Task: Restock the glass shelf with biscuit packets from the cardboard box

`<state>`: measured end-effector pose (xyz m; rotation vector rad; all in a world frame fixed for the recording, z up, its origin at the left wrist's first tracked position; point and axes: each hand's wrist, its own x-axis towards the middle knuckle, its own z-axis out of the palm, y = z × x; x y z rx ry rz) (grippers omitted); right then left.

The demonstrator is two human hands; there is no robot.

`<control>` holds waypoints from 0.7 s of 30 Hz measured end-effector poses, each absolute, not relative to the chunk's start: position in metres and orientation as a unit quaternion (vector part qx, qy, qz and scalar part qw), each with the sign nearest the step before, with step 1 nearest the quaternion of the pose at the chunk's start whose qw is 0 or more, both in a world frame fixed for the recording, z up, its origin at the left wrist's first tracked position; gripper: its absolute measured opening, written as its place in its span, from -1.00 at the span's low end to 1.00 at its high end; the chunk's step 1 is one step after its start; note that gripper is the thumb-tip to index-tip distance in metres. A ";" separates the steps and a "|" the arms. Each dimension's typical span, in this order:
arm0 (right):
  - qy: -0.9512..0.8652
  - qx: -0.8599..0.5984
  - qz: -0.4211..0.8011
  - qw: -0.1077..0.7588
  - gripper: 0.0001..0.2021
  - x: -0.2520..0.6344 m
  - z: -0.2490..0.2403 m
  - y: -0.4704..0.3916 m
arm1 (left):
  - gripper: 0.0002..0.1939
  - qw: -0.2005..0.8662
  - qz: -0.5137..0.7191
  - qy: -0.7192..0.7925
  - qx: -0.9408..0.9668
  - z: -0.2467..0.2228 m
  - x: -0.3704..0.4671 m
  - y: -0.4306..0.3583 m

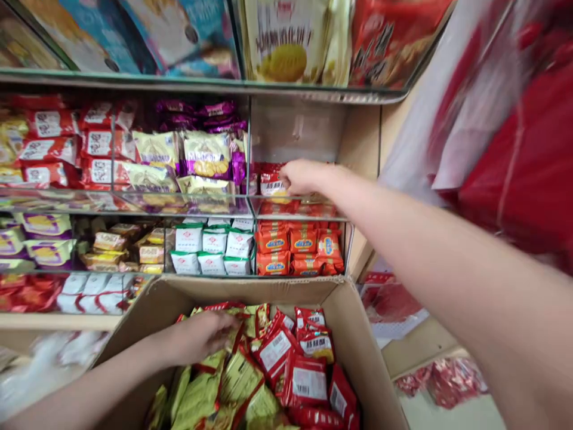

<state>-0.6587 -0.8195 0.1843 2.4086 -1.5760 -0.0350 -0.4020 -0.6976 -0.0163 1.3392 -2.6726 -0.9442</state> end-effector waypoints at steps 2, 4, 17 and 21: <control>-0.547 0.823 -0.025 0.147 -0.84 -0.666 0.182 -0.820 | -0.70 -0.019 -0.288 -0.857 0.427 -0.023 -0.401 -0.702; -0.560 0.816 -0.029 0.141 -0.81 -0.673 0.181 -0.818 | -0.68 -0.039 -0.275 -0.861 0.425 -0.029 -0.400 -0.705; -0.364 0.924 0.116 -0.024 -0.78 -0.644 0.097 -0.662 | -0.79 -0.059 -0.258 -0.877 0.401 -0.024 -0.413 -0.709; -0.335 0.931 -0.118 -0.086 -0.76 -0.609 -0.011 -0.664 | -0.75 -0.049 -0.264 -0.878 0.397 -0.019 -0.418 -0.706</control>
